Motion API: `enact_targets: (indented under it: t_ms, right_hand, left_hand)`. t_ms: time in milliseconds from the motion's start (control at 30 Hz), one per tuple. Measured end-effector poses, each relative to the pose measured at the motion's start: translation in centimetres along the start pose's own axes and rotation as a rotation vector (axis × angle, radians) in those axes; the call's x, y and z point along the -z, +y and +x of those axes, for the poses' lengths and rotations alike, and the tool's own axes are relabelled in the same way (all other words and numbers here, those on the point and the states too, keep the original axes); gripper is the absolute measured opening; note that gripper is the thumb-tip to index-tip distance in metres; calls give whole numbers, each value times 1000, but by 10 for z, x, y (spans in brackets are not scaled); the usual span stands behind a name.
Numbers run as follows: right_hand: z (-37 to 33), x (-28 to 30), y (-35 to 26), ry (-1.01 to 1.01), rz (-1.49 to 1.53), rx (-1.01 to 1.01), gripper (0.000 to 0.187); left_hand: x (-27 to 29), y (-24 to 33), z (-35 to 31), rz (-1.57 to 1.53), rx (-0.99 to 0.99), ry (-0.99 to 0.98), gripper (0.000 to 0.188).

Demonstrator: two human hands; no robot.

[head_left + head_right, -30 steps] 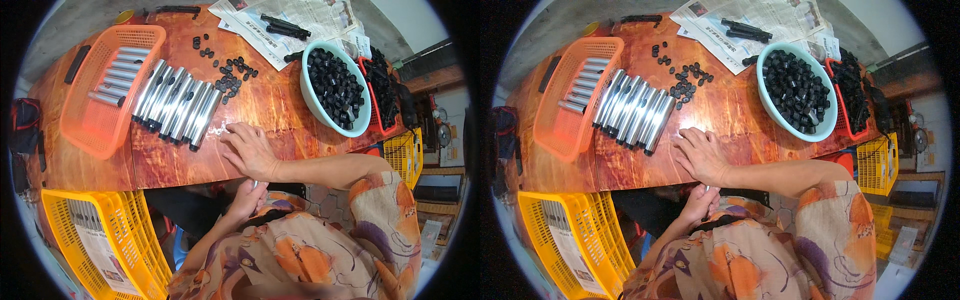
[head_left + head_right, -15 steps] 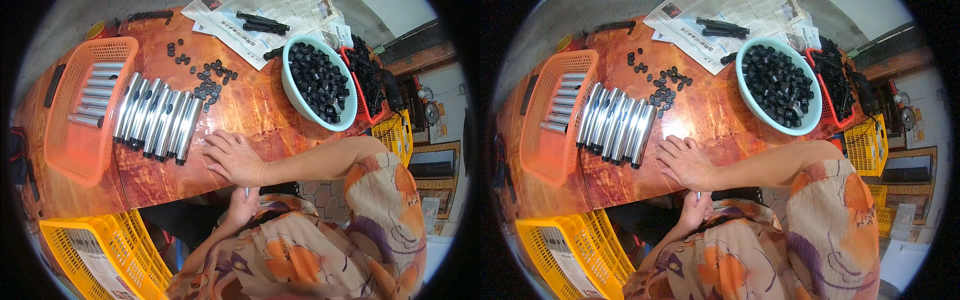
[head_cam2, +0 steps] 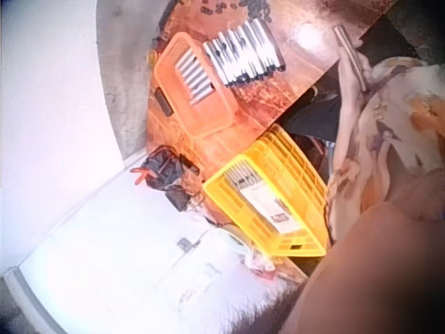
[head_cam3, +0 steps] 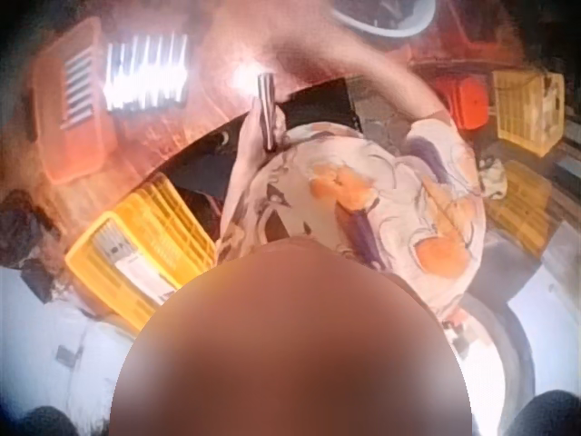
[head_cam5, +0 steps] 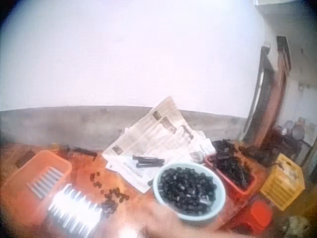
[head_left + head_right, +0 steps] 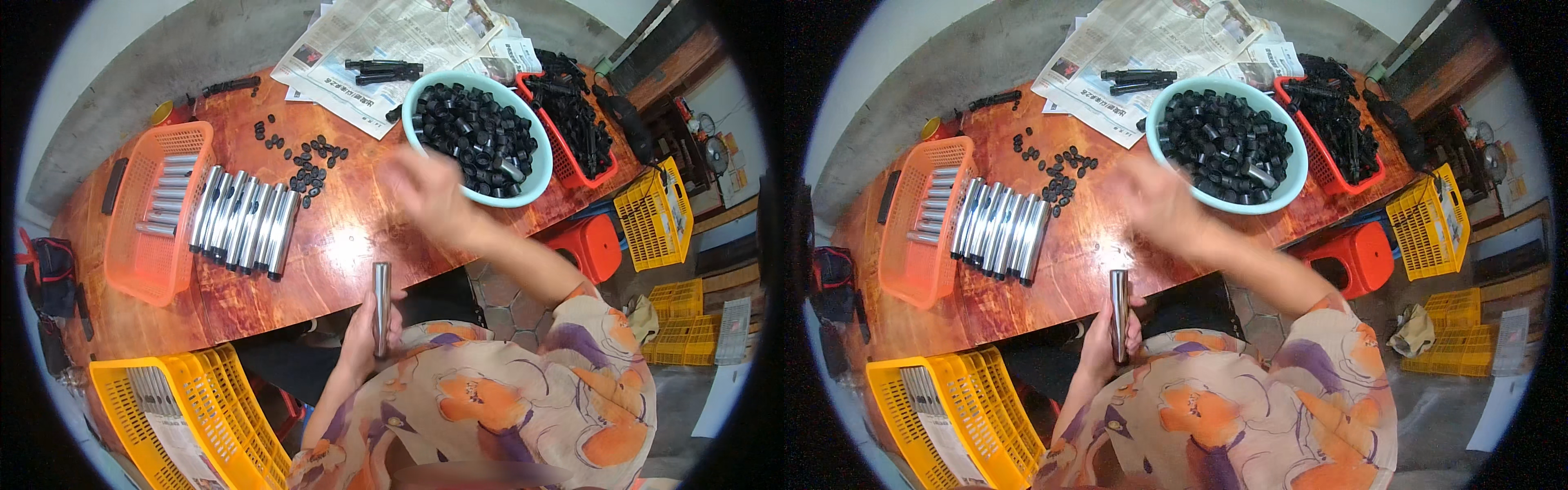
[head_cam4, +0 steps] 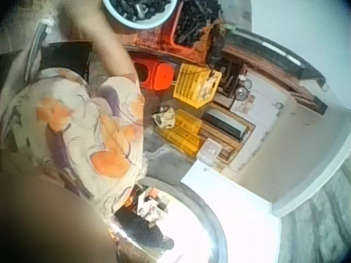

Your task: The person assembles cylindrical metal tubes with small black caps by hand. They pick up a tube, attach a cap, and place the completed unit on the table, repeating the process with multiple items.

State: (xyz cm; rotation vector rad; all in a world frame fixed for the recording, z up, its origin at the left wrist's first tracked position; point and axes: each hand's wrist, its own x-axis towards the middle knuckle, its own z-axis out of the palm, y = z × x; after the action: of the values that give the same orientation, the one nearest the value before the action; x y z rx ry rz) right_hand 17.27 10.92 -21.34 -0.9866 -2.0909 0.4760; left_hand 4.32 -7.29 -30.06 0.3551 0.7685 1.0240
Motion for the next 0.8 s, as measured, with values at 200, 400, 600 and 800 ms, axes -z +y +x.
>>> enact_targets:
  t_ms: [200, 400, 600, 800]
  right_hand:
    - [69, 41, 118, 100, -485, -168, 25]
    - [86, 26, 153, -52, -693, -198, 29]
    - [77, 40, 124, 150, -634, -44, 24]
    - [31, 43, 25, -181, 591, -243, 29]
  left_hand:
    - [-30, 11, 15, 1, -118, 50, 43]
    - [-34, 16, 10, 26, -222, 70, 49]
    - [-29, 29, 13, 34, -308, 82, 45]
    - [-36, 37, 21, 74, -332, 89, 44]
